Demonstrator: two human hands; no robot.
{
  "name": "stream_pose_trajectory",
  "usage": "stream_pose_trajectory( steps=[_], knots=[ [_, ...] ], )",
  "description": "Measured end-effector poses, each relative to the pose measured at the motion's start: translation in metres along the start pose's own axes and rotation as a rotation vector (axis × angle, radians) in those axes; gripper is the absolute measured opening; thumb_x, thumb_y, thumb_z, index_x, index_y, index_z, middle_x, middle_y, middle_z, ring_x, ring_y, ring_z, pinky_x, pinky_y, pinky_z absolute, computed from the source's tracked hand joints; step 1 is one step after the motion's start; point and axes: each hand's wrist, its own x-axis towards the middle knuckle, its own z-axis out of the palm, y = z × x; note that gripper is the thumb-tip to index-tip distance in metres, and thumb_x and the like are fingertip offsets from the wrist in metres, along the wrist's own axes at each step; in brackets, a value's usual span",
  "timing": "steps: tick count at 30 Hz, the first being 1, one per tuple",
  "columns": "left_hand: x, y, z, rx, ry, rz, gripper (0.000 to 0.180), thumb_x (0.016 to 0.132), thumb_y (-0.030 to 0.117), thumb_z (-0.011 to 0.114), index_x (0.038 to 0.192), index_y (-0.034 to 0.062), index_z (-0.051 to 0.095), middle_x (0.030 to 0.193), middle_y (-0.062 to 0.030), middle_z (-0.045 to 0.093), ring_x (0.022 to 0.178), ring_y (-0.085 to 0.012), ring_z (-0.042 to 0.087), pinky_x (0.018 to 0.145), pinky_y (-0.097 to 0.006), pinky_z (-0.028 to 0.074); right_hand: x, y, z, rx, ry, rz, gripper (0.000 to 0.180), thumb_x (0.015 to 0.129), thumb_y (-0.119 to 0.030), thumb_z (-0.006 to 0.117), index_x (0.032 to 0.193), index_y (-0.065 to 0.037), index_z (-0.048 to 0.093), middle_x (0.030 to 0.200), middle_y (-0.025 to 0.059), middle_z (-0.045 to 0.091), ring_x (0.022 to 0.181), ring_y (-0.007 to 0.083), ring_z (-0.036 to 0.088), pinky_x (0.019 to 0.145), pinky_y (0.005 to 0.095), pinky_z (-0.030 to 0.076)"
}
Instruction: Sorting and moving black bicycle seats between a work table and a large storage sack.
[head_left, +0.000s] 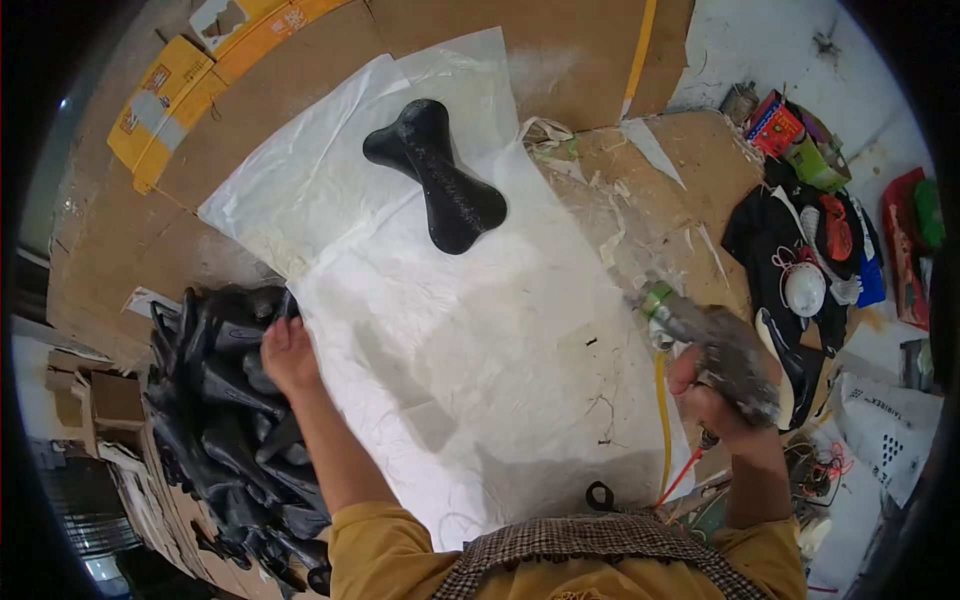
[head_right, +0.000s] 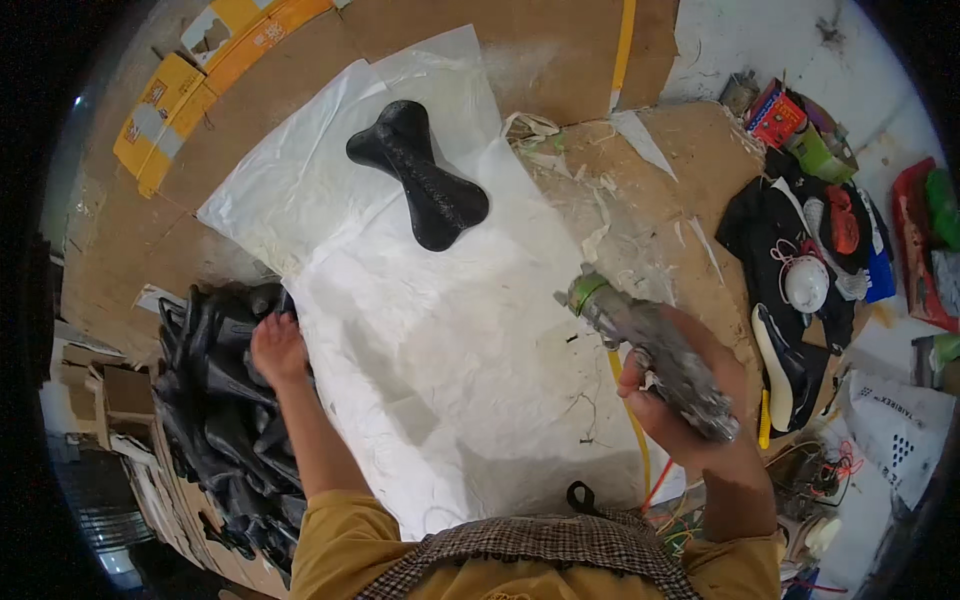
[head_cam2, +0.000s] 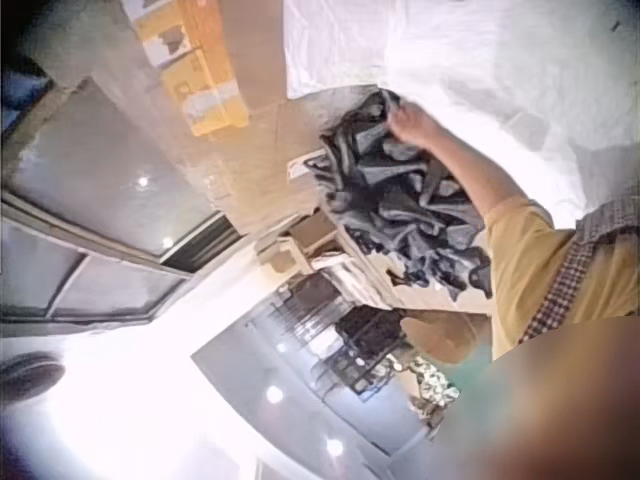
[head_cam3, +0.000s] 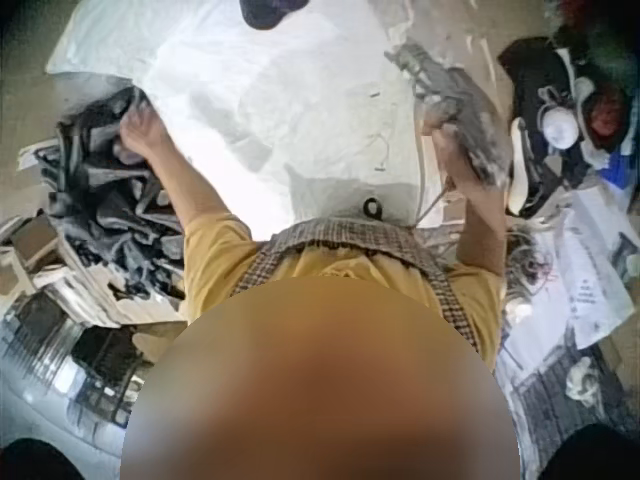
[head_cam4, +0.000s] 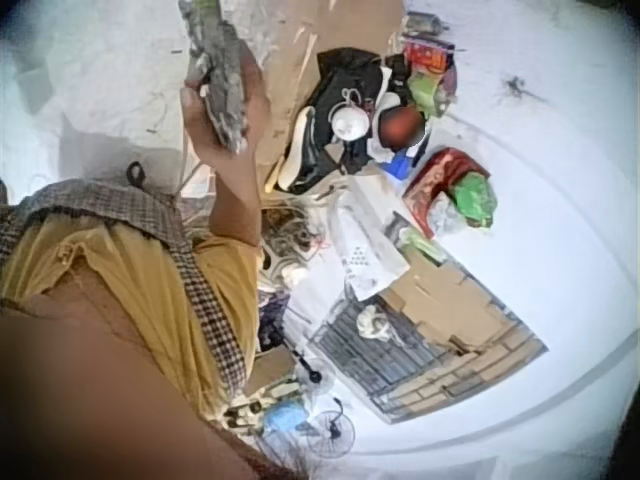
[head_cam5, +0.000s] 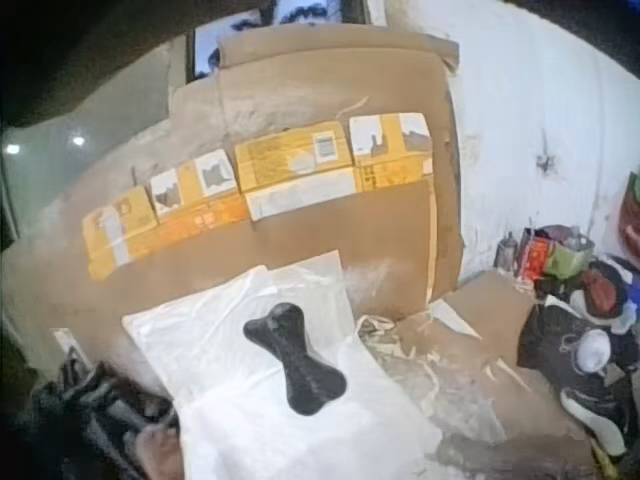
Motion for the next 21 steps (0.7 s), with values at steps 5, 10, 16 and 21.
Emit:
stream_pose_trajectory(
  steps=[5,10,16,21],
  knots=[
    [-0.001,-0.133,0.118,0.506,-0.222,-0.225,0.047,0.082,0.015,0.052,0.128,0.0101,0.043,0.118,-0.0043,0.054,0.098,-0.0196,0.053,0.085,-0.031,0.04,-0.001,-0.002,-0.001,-0.125,-0.027,-0.043,0.051,0.074,-0.009,0.065,0.117,0.007,0.045,0.082,0.0071,0.059,0.075,0.0123,0.056,0.069,0.0242,0.046],
    [-0.006,-0.21,0.2,0.786,-0.521,0.086,0.036,0.073,-0.004,0.056,0.109,0.0008,0.053,0.099,-0.0042,0.053,0.089,-0.0135,0.051,0.08,-0.024,0.039,-0.007,0.044,-0.006,-0.08,-0.107,0.025,0.051,0.074,0.001,0.064,0.121,0.004,0.045,0.084,0.0056,0.059,0.075,0.0101,0.056,0.068,0.0238,0.046],
    [-0.051,-0.21,0.186,0.709,-0.804,-0.064,0.026,0.077,-0.005,0.057,0.101,0.0011,0.056,0.083,-0.0007,0.055,0.074,-0.0093,0.051,0.071,-0.022,0.043,0.005,0.072,-0.011,-0.139,-0.03,0.221,0.052,0.074,-0.004,0.066,0.122,0.003,0.045,0.086,0.0014,0.06,0.081,0.0068,0.055,0.071,0.0224,0.045],
    [-0.051,-0.201,0.134,0.6,-0.589,-0.078,0.02,0.078,-0.004,0.053,0.098,0.0013,0.055,0.09,-0.0009,0.056,0.082,-0.0095,0.05,0.076,-0.022,0.039,0.037,0.044,0.011,-0.072,-0.056,0.153,0.055,0.075,-0.005,0.066,0.124,0.004,0.042,0.085,0.0019,0.059,0.078,0.0072,0.054,0.072,0.0228,0.045]
  ],
)
